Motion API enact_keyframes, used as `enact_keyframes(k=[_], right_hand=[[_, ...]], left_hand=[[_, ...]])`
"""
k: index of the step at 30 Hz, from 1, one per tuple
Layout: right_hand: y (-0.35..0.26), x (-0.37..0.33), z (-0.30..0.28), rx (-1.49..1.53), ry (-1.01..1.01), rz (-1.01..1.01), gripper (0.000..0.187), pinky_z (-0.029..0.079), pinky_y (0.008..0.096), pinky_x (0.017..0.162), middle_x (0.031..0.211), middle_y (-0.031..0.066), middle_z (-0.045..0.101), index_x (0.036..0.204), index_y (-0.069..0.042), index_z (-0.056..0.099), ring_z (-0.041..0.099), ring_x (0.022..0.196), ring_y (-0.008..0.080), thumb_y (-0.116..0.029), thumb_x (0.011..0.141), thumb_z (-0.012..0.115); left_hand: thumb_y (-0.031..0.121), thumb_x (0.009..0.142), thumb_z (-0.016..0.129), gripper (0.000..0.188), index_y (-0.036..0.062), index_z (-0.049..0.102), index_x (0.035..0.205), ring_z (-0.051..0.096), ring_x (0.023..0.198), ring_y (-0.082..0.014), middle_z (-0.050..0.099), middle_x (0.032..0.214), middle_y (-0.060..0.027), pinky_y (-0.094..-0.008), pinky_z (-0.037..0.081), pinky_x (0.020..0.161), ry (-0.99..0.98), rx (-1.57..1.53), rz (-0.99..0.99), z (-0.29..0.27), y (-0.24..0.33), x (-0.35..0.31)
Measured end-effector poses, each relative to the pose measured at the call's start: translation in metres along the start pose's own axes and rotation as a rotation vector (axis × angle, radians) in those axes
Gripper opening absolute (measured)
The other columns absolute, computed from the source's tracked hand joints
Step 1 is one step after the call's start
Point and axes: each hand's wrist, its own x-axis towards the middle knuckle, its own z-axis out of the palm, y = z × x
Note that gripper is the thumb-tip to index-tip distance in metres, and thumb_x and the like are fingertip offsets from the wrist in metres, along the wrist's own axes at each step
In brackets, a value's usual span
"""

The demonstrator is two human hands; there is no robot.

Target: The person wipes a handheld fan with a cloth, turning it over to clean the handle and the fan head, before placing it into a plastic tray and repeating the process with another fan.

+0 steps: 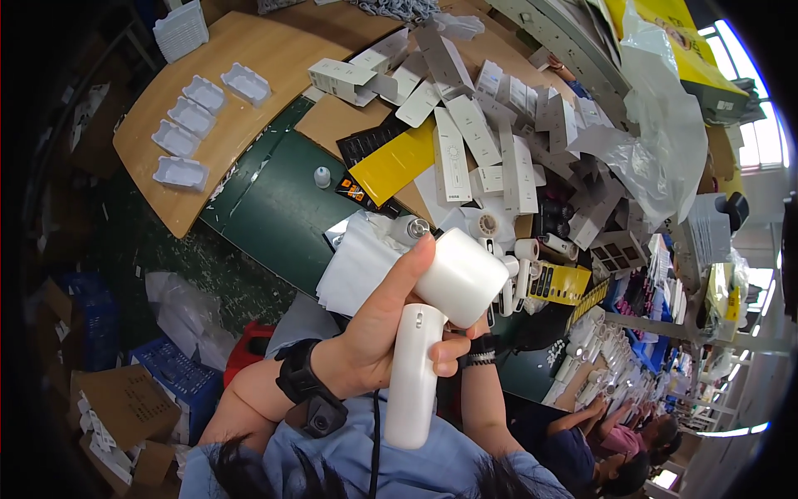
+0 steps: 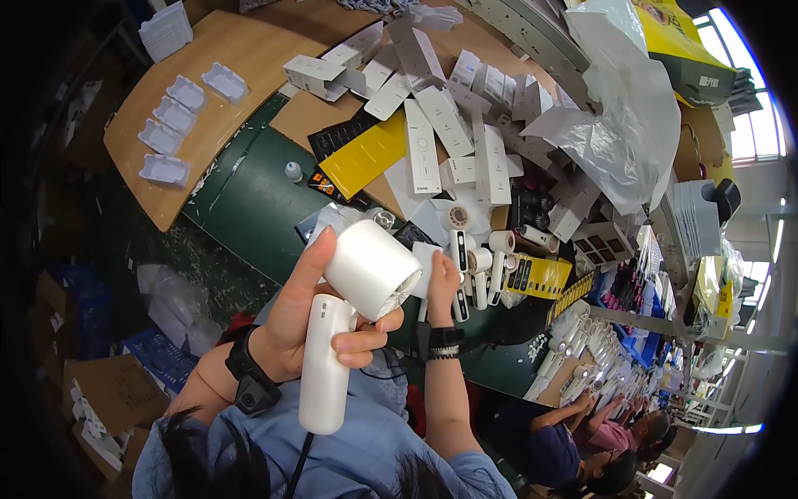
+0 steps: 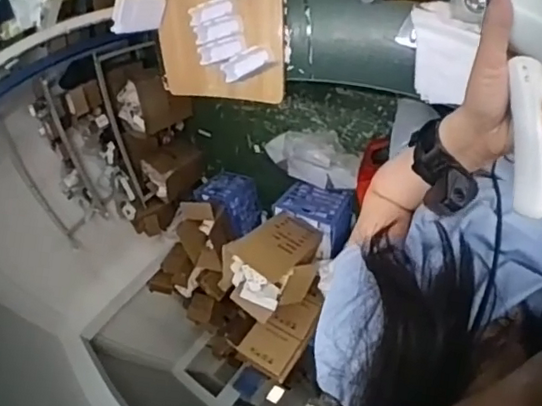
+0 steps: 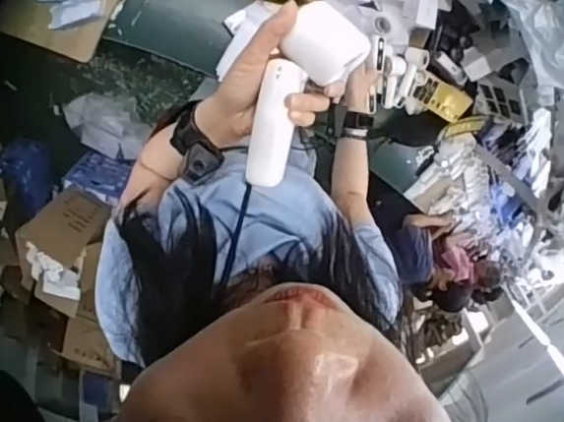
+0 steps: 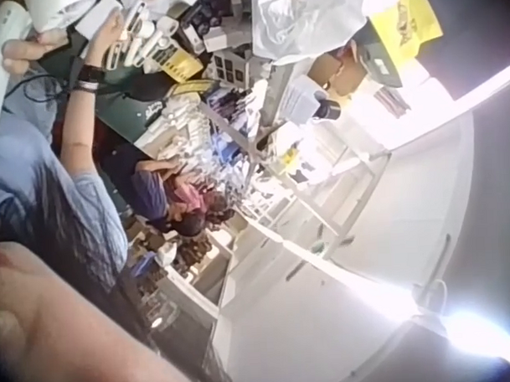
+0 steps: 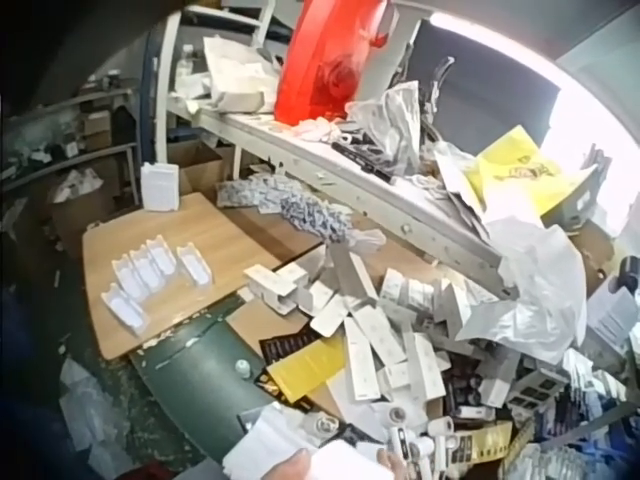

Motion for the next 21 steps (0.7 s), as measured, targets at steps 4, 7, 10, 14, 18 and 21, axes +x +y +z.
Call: enact_keyframes(k=[4, 7, 10, 14, 18, 21], right_hand=[[0.042, 0.006, 0.001, -0.32, 0.071, -0.079, 0.037, 0.046, 0.0282, 0.074, 0.087, 0.0077, 0.064, 0.106, 0.005, 0.059, 0.059, 0.078, 0.0163, -0.027, 0.088, 0.057], [0.057, 0.036, 0.002, -0.556, 0.118, -0.133, 0.041, 0.045, 0.0291, 0.075, 0.086, 0.0072, 0.063, 0.108, 0.007, 0.059, 0.058, 0.077, 0.0173, -0.028, 0.086, 0.06], [0.088, 0.055, -0.018, -0.575, 0.158, -0.193, 0.042, 0.045, 0.029, 0.075, 0.088, 0.0074, 0.062, 0.112, 0.006, 0.057, 0.057, 0.077, 0.0168, -0.026, 0.085, 0.06], [0.084, 0.06, -0.04, -0.358, 0.209, -0.167, 0.042, 0.044, 0.0277, 0.076, 0.099, 0.0088, 0.058, 0.123, 0.003, 0.05, 0.055, 0.082, 0.0148, -0.019, 0.087, 0.055], [0.0, 0.023, -0.016, 0.007, 0.33, -0.125, 0.042, 0.043, 0.0262, 0.082, 0.108, 0.0109, 0.053, 0.128, 0.001, 0.046, 0.052, 0.092, 0.0135, -0.004, 0.086, 0.046], [-0.083, -0.02, 0.022, 0.183, 0.296, -0.329, 0.045, 0.043, 0.0282, 0.086, 0.115, 0.0105, 0.054, 0.129, 0.001, 0.044, 0.053, 0.1, 0.0166, 0.001, 0.084, 0.045]], left_hand=[[0.074, 0.077, 0.043, 0.079, 0.0087, 0.046, 0.121, 0.044, 0.043, -0.01, 0.052, 0.084, -0.0163, -0.0224, 0.039, 0.04, -0.06, 0.139, -0.004, -0.011, 0.008, 0.006], [0.074, 0.076, 0.045, 0.082, 0.0075, 0.044, 0.124, 0.044, 0.04, -0.0101, 0.051, 0.084, -0.0189, -0.0223, 0.04, 0.039, -0.194, 0.141, 0.003, -0.023, 0.009, 0.007], [0.072, 0.077, 0.045, 0.082, 0.0057, 0.044, 0.125, 0.046, 0.041, -0.0114, 0.052, 0.086, -0.0221, -0.023, 0.041, 0.04, -0.344, 0.159, 0.016, -0.035, 0.013, 0.015], [0.07, 0.079, 0.044, 0.081, 0.0041, 0.043, 0.125, 0.048, 0.043, -0.0132, 0.054, 0.09, -0.0271, -0.0239, 0.043, 0.041, -0.479, 0.295, 0.093, -0.05, 0.024, 0.02], [0.072, 0.078, 0.043, 0.083, 0.0047, 0.042, 0.126, 0.047, 0.04, -0.0122, 0.052, 0.094, -0.0293, -0.022, 0.042, 0.039, -0.321, 0.475, 0.199, -0.044, 0.027, 0.016], [0.069, 0.082, 0.039, 0.079, 0.003, 0.042, 0.125, 0.05, 0.043, -0.0129, 0.054, 0.094, -0.0283, -0.0214, 0.042, 0.039, -0.054, 0.41, 0.248, -0.03, 0.023, 0.02]])
